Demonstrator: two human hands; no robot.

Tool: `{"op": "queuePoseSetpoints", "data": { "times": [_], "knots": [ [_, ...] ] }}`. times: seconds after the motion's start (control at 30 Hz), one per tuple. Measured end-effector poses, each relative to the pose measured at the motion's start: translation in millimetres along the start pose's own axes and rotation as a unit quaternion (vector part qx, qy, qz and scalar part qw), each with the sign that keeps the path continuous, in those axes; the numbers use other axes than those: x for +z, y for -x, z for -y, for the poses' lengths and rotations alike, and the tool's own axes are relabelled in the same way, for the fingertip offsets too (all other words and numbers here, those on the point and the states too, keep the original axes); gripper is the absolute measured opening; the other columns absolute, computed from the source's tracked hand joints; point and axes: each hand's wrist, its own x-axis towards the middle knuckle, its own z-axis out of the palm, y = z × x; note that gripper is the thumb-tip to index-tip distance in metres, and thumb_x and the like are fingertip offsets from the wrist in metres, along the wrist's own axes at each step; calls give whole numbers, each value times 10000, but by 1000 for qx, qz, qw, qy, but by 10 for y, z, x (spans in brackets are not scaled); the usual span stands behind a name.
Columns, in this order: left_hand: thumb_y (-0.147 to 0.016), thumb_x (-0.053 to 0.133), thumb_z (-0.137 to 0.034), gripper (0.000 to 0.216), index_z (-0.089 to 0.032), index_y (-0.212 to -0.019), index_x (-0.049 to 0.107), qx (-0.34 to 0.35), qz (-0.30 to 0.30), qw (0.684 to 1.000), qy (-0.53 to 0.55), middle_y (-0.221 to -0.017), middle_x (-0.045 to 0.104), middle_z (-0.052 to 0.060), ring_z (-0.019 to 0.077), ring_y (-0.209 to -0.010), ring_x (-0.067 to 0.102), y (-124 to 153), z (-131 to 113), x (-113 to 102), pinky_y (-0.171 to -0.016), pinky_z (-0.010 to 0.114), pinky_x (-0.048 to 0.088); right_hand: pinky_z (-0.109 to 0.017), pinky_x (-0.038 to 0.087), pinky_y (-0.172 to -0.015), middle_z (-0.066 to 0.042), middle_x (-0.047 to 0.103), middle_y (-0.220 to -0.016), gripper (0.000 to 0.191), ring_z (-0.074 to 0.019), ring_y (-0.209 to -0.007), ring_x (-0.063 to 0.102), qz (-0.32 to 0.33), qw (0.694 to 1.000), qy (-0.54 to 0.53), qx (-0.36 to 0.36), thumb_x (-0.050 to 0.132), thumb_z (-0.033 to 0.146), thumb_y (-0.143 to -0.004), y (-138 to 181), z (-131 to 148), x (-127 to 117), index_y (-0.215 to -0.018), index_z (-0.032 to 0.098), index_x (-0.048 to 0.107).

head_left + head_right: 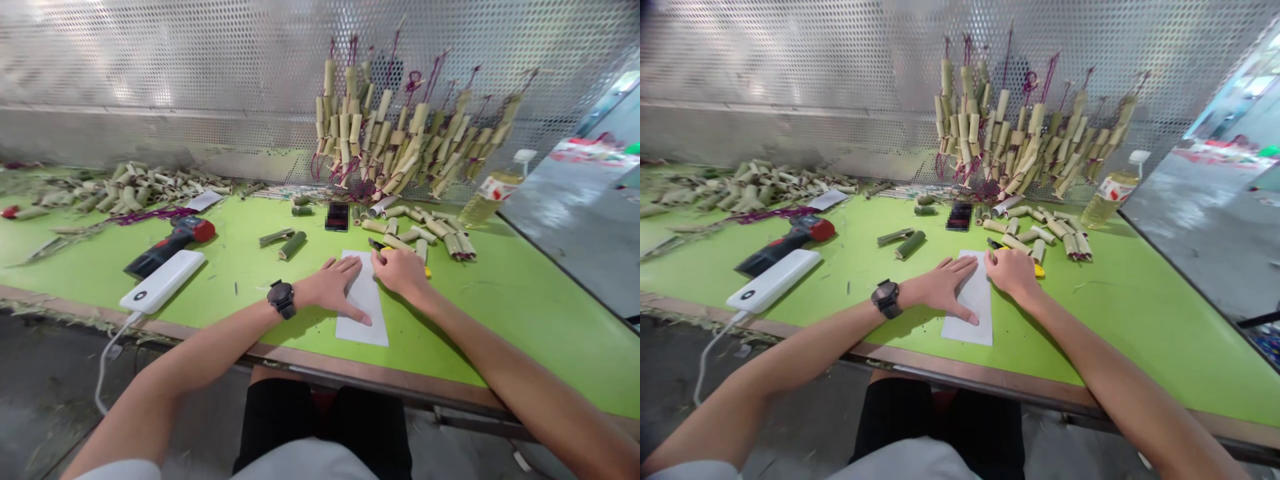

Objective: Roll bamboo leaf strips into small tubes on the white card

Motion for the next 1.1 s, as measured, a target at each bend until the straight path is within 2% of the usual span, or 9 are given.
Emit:
{"op": "queuePoseSetpoints", "data": {
  "times": [0.07, 0.13, 0.2, 0.27, 0.37, 0.47, 0.67, 0.9, 1.1],
  "knots": [
    [-712, 544, -989, 1397, -129, -1701, 60, -2, 4, 1000, 4, -1756, 28, 133, 356, -1634, 47, 1, -2, -2, -1317, 499, -20, -336, 298, -543, -60, 550, -491, 597, -183, -520, 508, 14, 991, -132, 21, 452, 522, -988, 34, -5, -3, -461, 240, 437],
    [-712, 557, -982, 1394, -129, -1701, 69, 0, 5, 1000, 6, -1756, 25, 133, 354, -1635, 42, 1, 1, -4, -1315, 511, -26, -326, 315, -512, -27, 482, -447, 634, -155, -463, 453, 57, 954, -290, 45, 472, 620, -964, 86, 33, -8, -459, 255, 356],
    [-719, 555, -979, 1382, -140, -1702, 64, 7, 3, 1000, 6, -1756, 22, 131, 355, -1635, 34, 4, 5, -4, -1312, 532, -20, -311, 362, -482, -15, 501, -449, 637, -146, -437, 462, 118, 894, -425, 84, 519, 714, -908, 132, 90, -11, -483, 257, 398],
    [-731, 540, -981, 1370, -144, -1702, 57, 15, -1, 1000, 4, -1756, 26, 133, 352, -1636, 29, 11, 6, -6, -1310, 540, -14, -306, 417, -465, -23, 559, -471, 627, -153, -429, 501, 170, 835, -509, 120, 572, 776, -847, 168, 143, -12, -520, 250, 485],
    [-767, 497, -982, 1331, -142, -1702, 62, 19, 0, 1000, 9, -1755, 41, 136, 341, -1637, 29, 24, -7, -22, -1310, 537, -13, -304, 461, -464, -37, 621, -509, 618, -159, -433, 542, 203, 792, -557, 145, 632, 801, -801, 206, 190, -20, -563, 235, 562],
    [-848, 407, -960, 1201, -178, -1705, 95, 14, -4, 999, 30, -1757, 66, 120, 328, -1638, 50, 24, -30, -45, -1305, 547, 8, -301, 466, -474, -43, 640, -523, 630, -157, -450, 548, 200, 791, -561, 142, 632, 811, -805, 235, 206, -40, -563, 232, 579],
    [-940, 299, -903, 996, -261, -1693, 187, 27, -44, 998, 24, -1749, 206, 87, 352, -1610, 192, -4, -27, -39, -1284, 561, 112, -309, 480, -579, -25, 618, -514, 676, -146, -506, 530, 180, 834, -515, 85, 549, 824, -861, 255, 241, -87, -529, 237, 603],
    [-1025, 208, -804, 806, -297, -1639, 327, 35, -62, 997, 29, -1715, 312, 63, 344, -1582, 263, 12, -11, -53, -1271, 559, 178, -307, 447, -513, -12, 582, -460, 660, -151, -461, 526, 192, 810, -549, 74, 570, 831, -842, 247, 230, -78, -539, 245, 563],
    [-1050, 142, -764, 793, -247, -1587, 413, 31, -66, 997, 22, -1699, 344, 82, 325, -1565, 307, 43, -80, -110, -1277, 536, 210, -289, 453, -469, -22, 591, -450, 656, -145, -418, 537, 209, 804, -552, 74, 561, 804, -856, 234, 217, -77, -539, 230, 567]
  ]
}}
